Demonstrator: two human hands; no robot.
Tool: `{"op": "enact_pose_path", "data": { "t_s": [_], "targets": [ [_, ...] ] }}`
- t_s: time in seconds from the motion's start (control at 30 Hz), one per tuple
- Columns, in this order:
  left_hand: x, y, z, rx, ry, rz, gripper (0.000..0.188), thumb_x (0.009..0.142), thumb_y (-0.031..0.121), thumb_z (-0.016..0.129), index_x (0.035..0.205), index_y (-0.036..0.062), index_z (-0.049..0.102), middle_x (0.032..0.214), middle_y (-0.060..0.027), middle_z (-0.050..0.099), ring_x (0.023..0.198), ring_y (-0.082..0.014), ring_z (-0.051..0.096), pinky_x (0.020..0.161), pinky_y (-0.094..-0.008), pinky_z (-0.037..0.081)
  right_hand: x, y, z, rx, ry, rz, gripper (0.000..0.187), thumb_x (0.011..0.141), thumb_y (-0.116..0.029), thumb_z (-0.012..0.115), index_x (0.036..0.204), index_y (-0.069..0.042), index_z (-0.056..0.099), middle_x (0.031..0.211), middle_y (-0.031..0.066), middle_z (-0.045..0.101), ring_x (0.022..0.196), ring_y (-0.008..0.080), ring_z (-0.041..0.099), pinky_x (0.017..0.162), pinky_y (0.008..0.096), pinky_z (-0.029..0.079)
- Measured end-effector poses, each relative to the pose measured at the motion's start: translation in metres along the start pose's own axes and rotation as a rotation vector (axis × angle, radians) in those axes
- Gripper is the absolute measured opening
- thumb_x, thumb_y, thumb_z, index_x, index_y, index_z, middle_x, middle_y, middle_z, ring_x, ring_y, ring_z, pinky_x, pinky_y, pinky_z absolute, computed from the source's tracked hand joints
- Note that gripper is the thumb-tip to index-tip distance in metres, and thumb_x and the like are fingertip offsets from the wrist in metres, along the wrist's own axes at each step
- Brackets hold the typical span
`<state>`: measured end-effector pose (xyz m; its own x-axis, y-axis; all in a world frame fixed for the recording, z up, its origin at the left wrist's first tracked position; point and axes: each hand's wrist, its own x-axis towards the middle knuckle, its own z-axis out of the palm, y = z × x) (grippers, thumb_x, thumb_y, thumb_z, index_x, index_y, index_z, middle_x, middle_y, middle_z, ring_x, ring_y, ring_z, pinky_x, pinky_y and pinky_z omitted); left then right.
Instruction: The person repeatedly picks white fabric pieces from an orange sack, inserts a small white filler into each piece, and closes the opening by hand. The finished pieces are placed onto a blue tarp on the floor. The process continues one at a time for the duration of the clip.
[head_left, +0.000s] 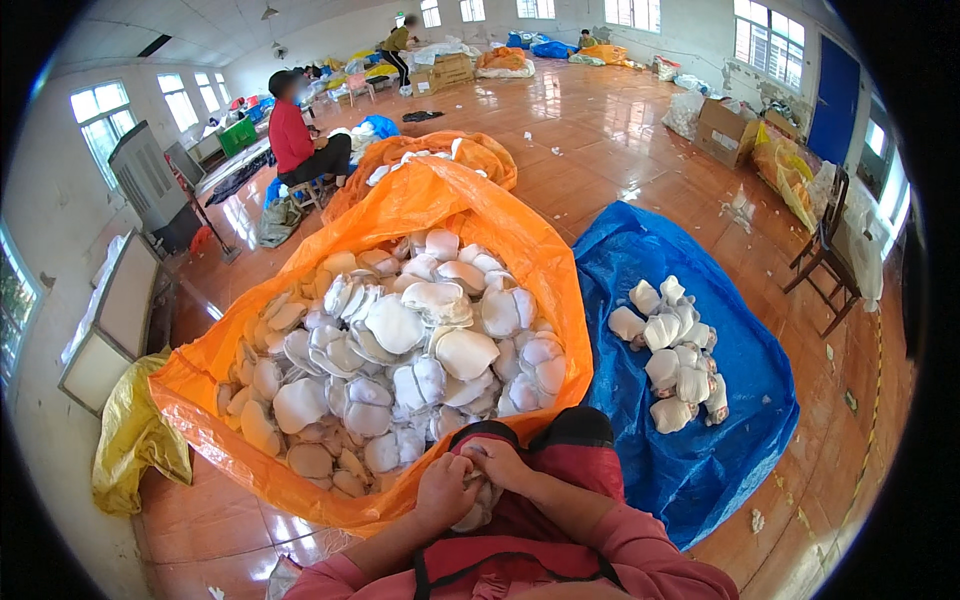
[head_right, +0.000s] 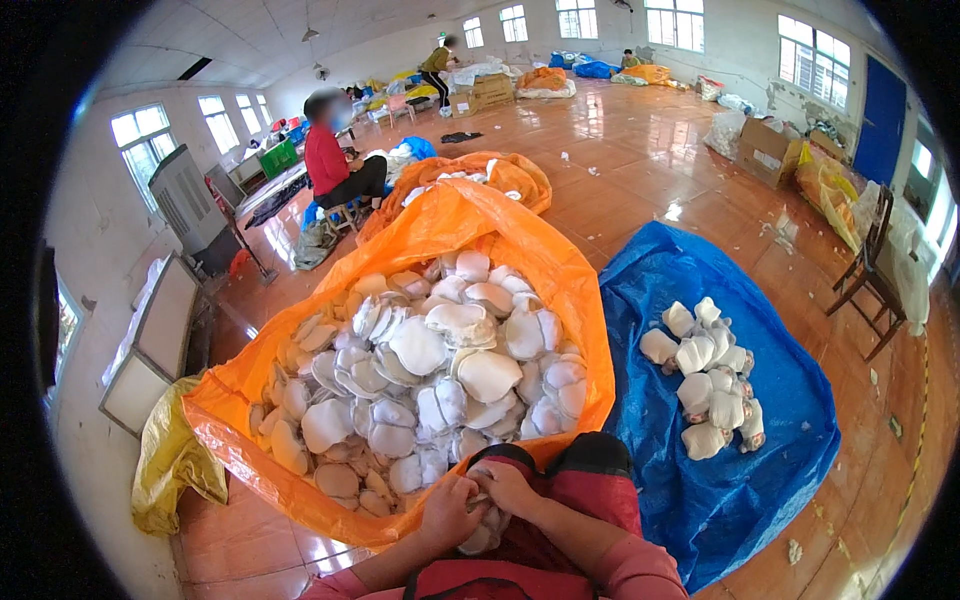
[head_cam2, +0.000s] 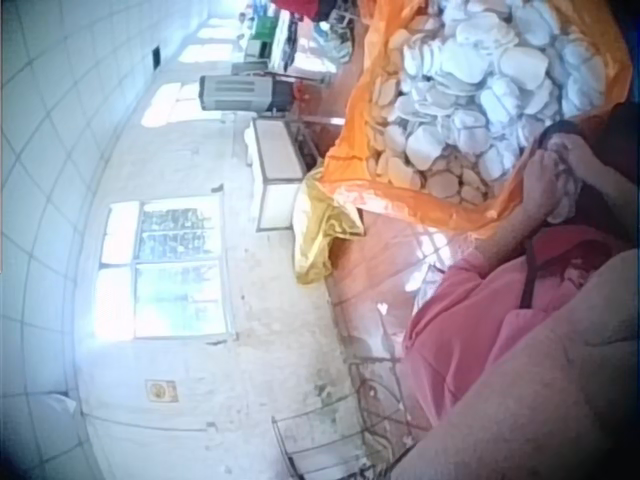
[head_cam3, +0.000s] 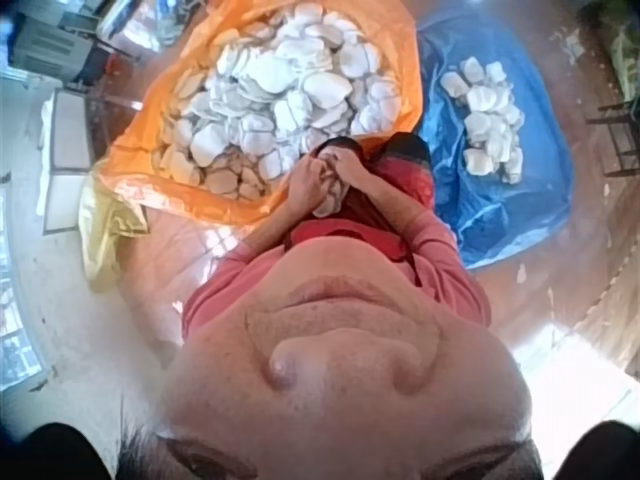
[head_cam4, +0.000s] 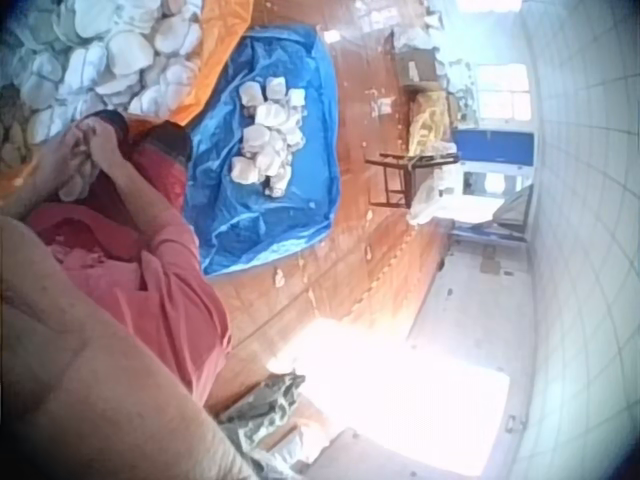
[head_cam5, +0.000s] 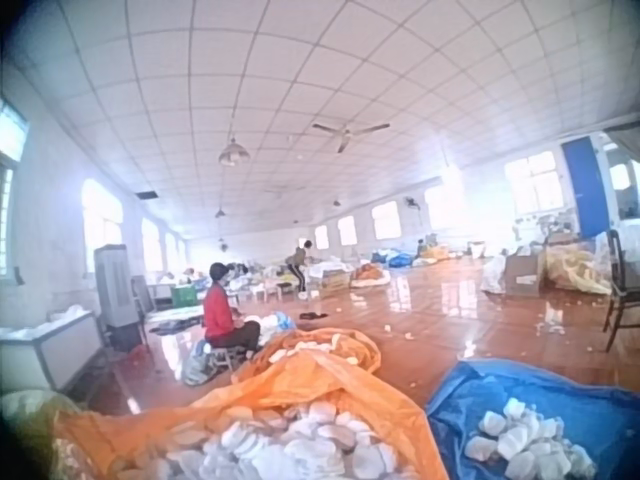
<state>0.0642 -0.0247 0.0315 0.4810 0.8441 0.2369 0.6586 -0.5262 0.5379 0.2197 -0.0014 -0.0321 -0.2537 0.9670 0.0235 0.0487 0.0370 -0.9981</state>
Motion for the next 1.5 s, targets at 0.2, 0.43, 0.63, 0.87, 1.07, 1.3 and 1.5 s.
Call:
{"op": "enact_pose_path", "data": {
  "t_s": [0.2, 0.43, 0.63, 0.87, 1.07, 1.3, 1.5],
  "targets": [
    [0.004, 0.011, 0.013, 0.042, 0.115, -0.048, 0.023, 0.075, 0.016, 0.070, 0.089, 0.0071, 0.054, 0.085, -0.0146, 0.057, 0.080, -0.0362, 0.059, 0.068, -0.0467, 0.048, 0.004, 0.000, -0.005, -0.022, 0.020, -0.004, 0.024, 0.098, -0.021, 0.052, 0.092, -0.001, 0.064, 0.086, 0.0099, 0.066, 0.079, 0.0192, 0.061, 0.074, 0.0330, 0.048],
    [0.006, 0.014, 0.028, 0.142, 0.153, -0.061, 0.022, 0.074, 0.015, 0.067, 0.089, 0.0055, 0.054, 0.086, -0.0156, 0.058, 0.079, -0.0374, 0.059, 0.068, -0.0489, 0.048, 0.005, 0.010, -0.001, 0.037, 0.073, 0.037, 0.024, 0.097, -0.022, 0.055, 0.091, -0.001, 0.064, 0.083, 0.0085, 0.065, 0.077, 0.0158, 0.060, 0.072, 0.0311, 0.048],
    [0.001, 0.017, 0.031, 0.179, 0.125, -0.068, 0.022, 0.075, 0.016, 0.068, 0.088, 0.0053, 0.054, 0.085, -0.0166, 0.058, 0.079, -0.0373, 0.060, 0.068, -0.0489, 0.049, 0.008, 0.039, 0.003, 0.135, 0.083, 0.067, 0.029, 0.096, -0.028, 0.058, 0.093, -0.001, 0.066, 0.085, 0.0082, 0.067, 0.078, 0.0152, 0.061, 0.073, 0.0302, 0.049],
    [0.004, 0.017, 0.025, 0.126, 0.092, -0.024, 0.024, 0.077, 0.018, 0.068, 0.091, 0.0037, 0.053, 0.086, -0.0170, 0.057, 0.080, -0.0373, 0.060, 0.072, -0.0471, 0.050, 0.016, 0.058, -0.004, 0.167, 0.041, 0.169, 0.031, 0.095, -0.031, 0.059, 0.101, -0.001, 0.067, 0.089, 0.0073, 0.068, 0.084, 0.0148, 0.062, 0.078, 0.0293, 0.049],
    [0.002, 0.014, 0.006, 0.040, 0.068, -0.037, 0.033, 0.073, 0.020, 0.074, 0.094, 0.0050, 0.054, 0.091, -0.0167, 0.056, 0.087, -0.0382, 0.058, 0.075, -0.0465, 0.048, 0.008, -0.001, -0.004, 0.147, 0.034, 0.139, 0.021, 0.097, -0.023, 0.058, 0.091, -0.004, 0.064, 0.085, 0.0000, 0.060, 0.079, 0.0087, 0.053, 0.072, 0.0241, 0.045],
    [0.004, 0.016, 0.009, 0.075, 0.098, -0.001, 0.029, 0.075, 0.021, 0.073, 0.093, 0.0061, 0.056, 0.090, -0.0141, 0.055, 0.088, -0.0350, 0.057, 0.077, -0.0444, 0.048, 0.010, 0.007, -0.009, 0.120, 0.026, 0.168, 0.024, 0.096, -0.025, 0.059, 0.095, -0.002, 0.065, 0.088, 0.0024, 0.063, 0.082, 0.0109, 0.057, 0.075, 0.0260, 0.046],
    [0.005, 0.016, 0.008, 0.081, 0.071, -0.011, 0.029, 0.076, 0.023, 0.073, 0.093, 0.0053, 0.057, 0.090, -0.0144, 0.056, 0.088, -0.0351, 0.057, 0.078, -0.0447, 0.048, 0.008, -0.002, -0.011, 0.148, 0.025, 0.200, 0.021, 0.096, -0.023, 0.059, 0.096, -0.002, 0.065, 0.088, 0.0011, 0.063, 0.081, 0.0098, 0.055, 0.075, 0.0249, 0.047]
  ]
}}
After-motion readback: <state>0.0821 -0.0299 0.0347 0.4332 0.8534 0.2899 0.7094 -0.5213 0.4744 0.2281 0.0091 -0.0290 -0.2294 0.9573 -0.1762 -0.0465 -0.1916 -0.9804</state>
